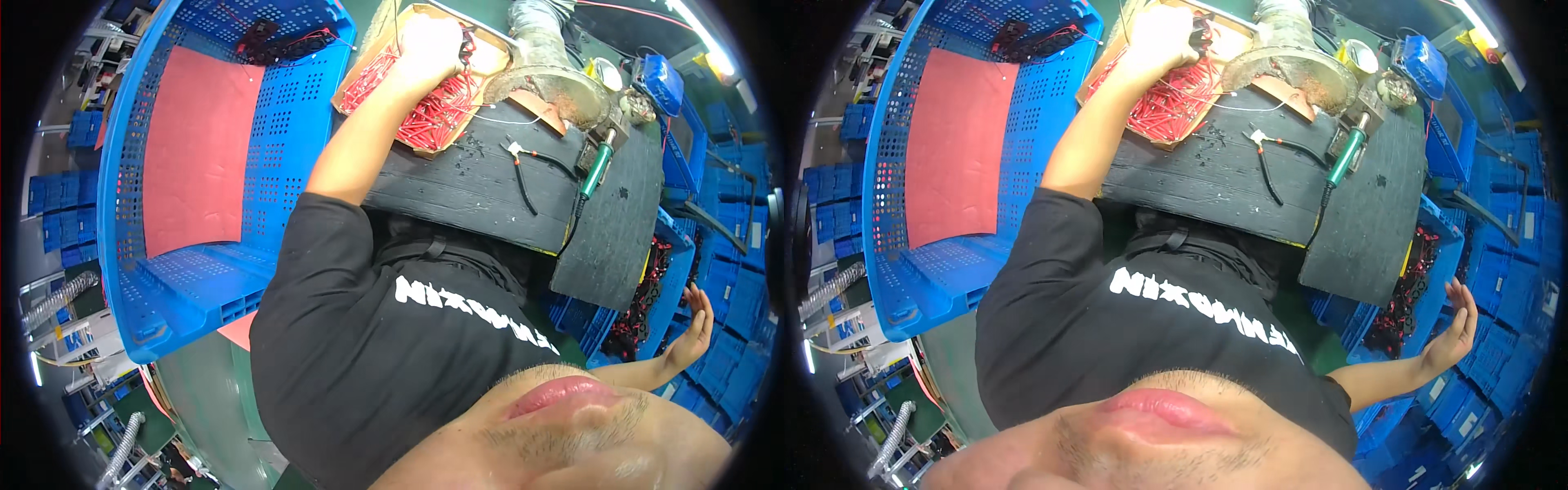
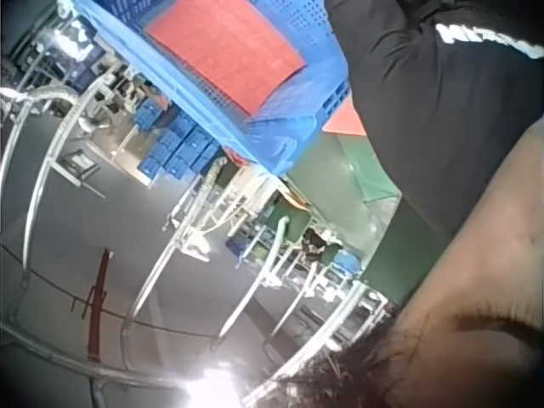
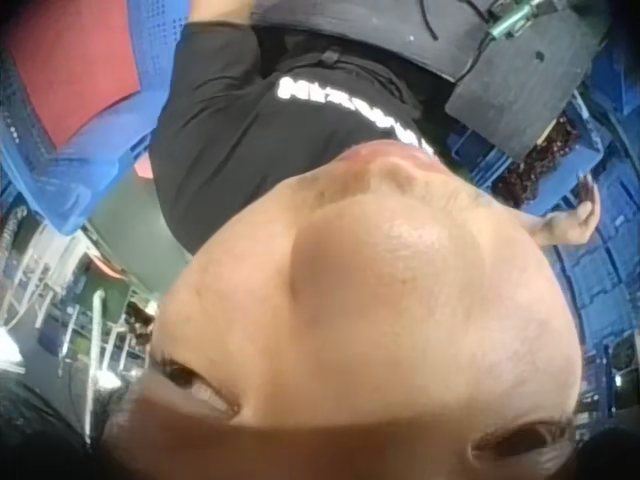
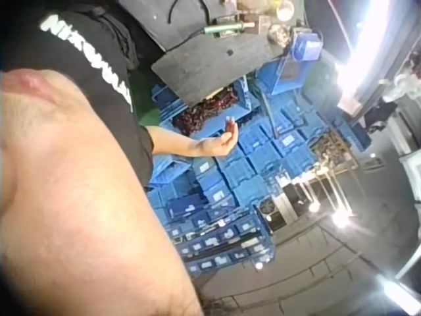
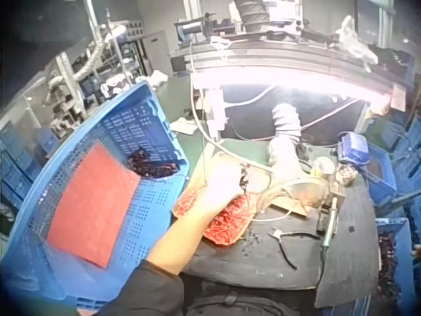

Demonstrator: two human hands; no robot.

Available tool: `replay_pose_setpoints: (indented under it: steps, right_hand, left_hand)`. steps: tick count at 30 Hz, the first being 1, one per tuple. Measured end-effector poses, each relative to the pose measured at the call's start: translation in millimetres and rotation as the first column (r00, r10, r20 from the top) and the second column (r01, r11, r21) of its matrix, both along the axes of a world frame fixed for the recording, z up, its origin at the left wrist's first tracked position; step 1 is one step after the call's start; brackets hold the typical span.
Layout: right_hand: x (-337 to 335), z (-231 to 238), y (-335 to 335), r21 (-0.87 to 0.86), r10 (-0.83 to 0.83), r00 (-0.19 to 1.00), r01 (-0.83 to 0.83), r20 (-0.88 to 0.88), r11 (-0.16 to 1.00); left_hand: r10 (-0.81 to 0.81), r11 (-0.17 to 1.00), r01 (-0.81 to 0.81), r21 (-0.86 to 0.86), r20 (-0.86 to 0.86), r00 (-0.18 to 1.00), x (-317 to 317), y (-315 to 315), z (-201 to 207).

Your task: Soldering wires to small cooling fans and assembling the fan units at a workbench.

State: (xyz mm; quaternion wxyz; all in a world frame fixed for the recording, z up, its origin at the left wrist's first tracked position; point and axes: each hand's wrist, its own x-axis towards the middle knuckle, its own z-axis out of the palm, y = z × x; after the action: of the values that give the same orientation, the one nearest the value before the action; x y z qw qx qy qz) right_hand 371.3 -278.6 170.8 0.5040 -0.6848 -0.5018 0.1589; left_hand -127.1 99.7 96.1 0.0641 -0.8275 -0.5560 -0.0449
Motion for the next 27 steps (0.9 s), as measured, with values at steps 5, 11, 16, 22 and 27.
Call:
replay_pose_setpoints:
  steps: [5, 11, 16, 22, 27]
  right_hand:
    - [-3, -12, 16, 0.012, 0.047, 0.999, -0.047, -0.001, 0.999]
    - [-12, -26, 22, 0.048, 0.128, 0.988, -0.124, -0.085, 0.991]
    - [-54, -36, 26, 0.225, 0.289, 0.925, -0.235, -0.245, 0.945]
    - [-154, -11, 74, 0.111, 0.565, 0.799, -0.555, -0.205, 0.824]
    - [-201, -46, 95, 0.249, 0.555, 0.652, -0.506, -0.516, 0.826]
  left_hand:
    - [-0.042, 0.997, 0.073, -0.037, 0.539, 0.841, -16, -46, 43]
    - [0.006, 1.000, -0.001, -0.008, 0.756, 0.654, -28, -47, 71]
    - [0.204, 0.942, 0.265, -0.207, 0.978, 0.041, -6, -81, 62]
    - [0.284, 0.837, 0.531, -0.128, 0.933, -0.223, 72, -140, 77]
    - [0.338, 0.694, 0.717, -0.072, 0.911, -0.235, 137, -177, 68]
